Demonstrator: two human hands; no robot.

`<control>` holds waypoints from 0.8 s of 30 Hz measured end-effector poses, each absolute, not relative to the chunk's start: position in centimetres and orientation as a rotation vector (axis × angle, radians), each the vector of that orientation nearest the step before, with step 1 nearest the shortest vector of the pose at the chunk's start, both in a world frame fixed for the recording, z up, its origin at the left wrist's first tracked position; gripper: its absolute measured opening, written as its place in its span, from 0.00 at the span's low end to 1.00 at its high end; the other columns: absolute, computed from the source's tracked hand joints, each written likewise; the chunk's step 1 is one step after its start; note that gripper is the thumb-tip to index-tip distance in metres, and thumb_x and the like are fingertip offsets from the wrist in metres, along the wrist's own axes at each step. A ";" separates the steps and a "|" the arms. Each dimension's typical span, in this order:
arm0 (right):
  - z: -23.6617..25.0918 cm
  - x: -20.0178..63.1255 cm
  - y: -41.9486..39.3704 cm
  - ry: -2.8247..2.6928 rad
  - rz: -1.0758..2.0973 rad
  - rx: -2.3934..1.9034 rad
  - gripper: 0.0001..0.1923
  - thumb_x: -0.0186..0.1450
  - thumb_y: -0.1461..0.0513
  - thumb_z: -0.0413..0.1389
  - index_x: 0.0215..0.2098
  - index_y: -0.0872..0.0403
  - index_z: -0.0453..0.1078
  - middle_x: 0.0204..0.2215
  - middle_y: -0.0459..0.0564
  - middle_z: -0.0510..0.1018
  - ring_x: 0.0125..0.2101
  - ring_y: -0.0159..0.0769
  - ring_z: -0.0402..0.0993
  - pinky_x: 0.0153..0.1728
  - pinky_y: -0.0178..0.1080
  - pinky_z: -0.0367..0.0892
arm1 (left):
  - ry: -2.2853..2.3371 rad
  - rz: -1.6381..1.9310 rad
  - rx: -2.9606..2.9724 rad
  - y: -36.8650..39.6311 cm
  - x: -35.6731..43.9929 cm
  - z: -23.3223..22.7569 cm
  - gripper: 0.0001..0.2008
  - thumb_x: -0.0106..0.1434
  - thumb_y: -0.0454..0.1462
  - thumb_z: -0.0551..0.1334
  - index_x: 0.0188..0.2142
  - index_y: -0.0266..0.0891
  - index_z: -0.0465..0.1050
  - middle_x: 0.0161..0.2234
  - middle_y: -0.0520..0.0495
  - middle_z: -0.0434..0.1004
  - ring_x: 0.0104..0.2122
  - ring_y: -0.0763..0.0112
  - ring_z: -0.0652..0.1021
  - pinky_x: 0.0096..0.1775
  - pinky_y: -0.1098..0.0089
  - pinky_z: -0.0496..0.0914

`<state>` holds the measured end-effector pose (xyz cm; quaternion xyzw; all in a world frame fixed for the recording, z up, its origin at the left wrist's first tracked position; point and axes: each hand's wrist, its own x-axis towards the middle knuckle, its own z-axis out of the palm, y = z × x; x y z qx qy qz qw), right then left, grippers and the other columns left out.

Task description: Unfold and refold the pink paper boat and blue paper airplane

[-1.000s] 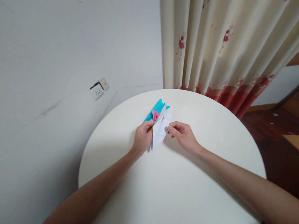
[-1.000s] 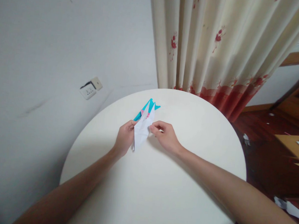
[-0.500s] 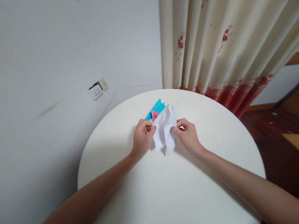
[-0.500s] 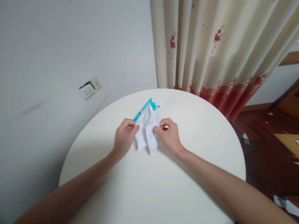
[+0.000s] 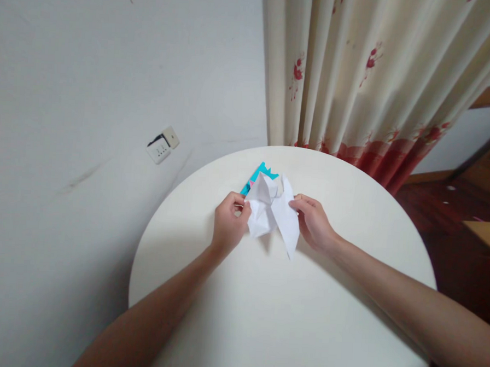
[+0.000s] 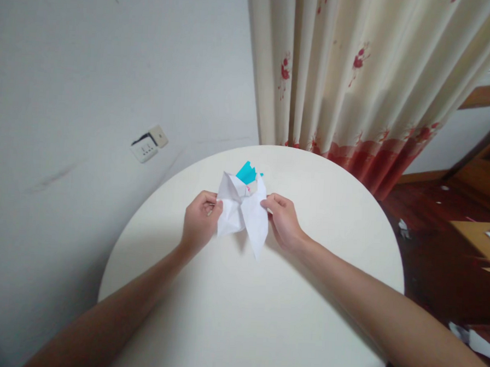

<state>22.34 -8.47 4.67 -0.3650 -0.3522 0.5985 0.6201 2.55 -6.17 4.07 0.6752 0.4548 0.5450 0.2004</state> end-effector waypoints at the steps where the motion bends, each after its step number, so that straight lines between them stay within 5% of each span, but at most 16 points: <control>1: 4.7 22.4 -8.5 -0.809 1.367 -0.844 0.11 0.49 0.62 0.62 0.17 0.53 0.63 0.19 0.41 0.65 0.25 0.30 0.59 0.28 0.35 0.54 | 1.271 1.502 1.895 -6.1 2.6 3.9 0.06 0.62 0.35 0.60 0.29 0.41 0.66 0.29 0.52 0.71 0.32 0.70 0.75 0.36 0.70 0.71; 3: 4.7 22.4 -8.4 -0.813 1.351 -0.870 0.11 0.49 0.62 0.62 0.18 0.53 0.63 0.19 0.41 0.65 0.24 0.30 0.59 0.27 0.35 0.54 | 1.295 1.485 1.945 -6.1 2.6 3.7 0.03 0.61 0.35 0.62 0.35 0.41 0.68 0.35 0.50 0.73 0.36 0.68 0.76 0.36 0.69 0.72; 7: 4.5 22.1 -8.4 -0.832 1.354 -0.986 0.11 0.48 0.61 0.61 0.17 0.53 0.62 0.18 0.41 0.64 0.22 0.30 0.58 0.23 0.35 0.52 | 1.327 1.522 2.310 -6.5 3.0 3.7 0.37 0.54 0.33 0.70 0.61 0.42 0.59 0.58 0.36 0.63 0.57 0.53 0.69 0.52 0.57 0.70; 9: 4.4 21.9 -8.5 -0.842 1.363 -1.030 0.12 0.48 0.60 0.61 0.17 0.52 0.61 0.17 0.41 0.63 0.21 0.29 0.57 0.22 0.35 0.51 | 1.224 1.400 2.606 -7.0 3.2 4.1 0.42 0.53 0.31 0.71 0.65 0.45 0.58 0.63 0.34 0.58 0.63 0.47 0.62 0.60 0.49 0.62; 13: 4.4 21.6 -8.9 -0.863 1.385 -1.077 0.12 0.49 0.58 0.61 0.18 0.52 0.62 0.16 0.41 0.63 0.20 0.29 0.57 0.21 0.34 0.51 | 0.941 1.098 2.903 -7.8 3.2 5.0 0.32 0.58 0.31 0.67 0.61 0.52 0.67 0.63 0.41 0.63 0.64 0.46 0.61 0.63 0.46 0.56; 19: 4.1 21.6 -8.9 -0.911 1.334 -1.140 0.11 0.50 0.57 0.61 0.19 0.53 0.64 0.17 0.41 0.64 0.20 0.28 0.57 0.21 0.34 0.50 | 0.679 0.976 2.820 -8.0 2.7 5.5 0.31 0.61 0.30 0.60 0.64 0.47 0.63 0.59 0.42 0.71 0.62 0.53 0.67 0.63 0.48 0.58; 24: 3.7 21.5 -8.8 -0.912 1.368 -1.160 0.09 0.49 0.59 0.60 0.19 0.53 0.64 0.16 0.39 0.62 0.19 0.28 0.56 0.22 0.35 0.48 | 0.675 1.063 2.867 -7.5 3.0 5.0 0.15 0.64 0.32 0.63 0.49 0.47 0.77 0.50 0.46 0.79 0.56 0.59 0.73 0.60 0.52 0.64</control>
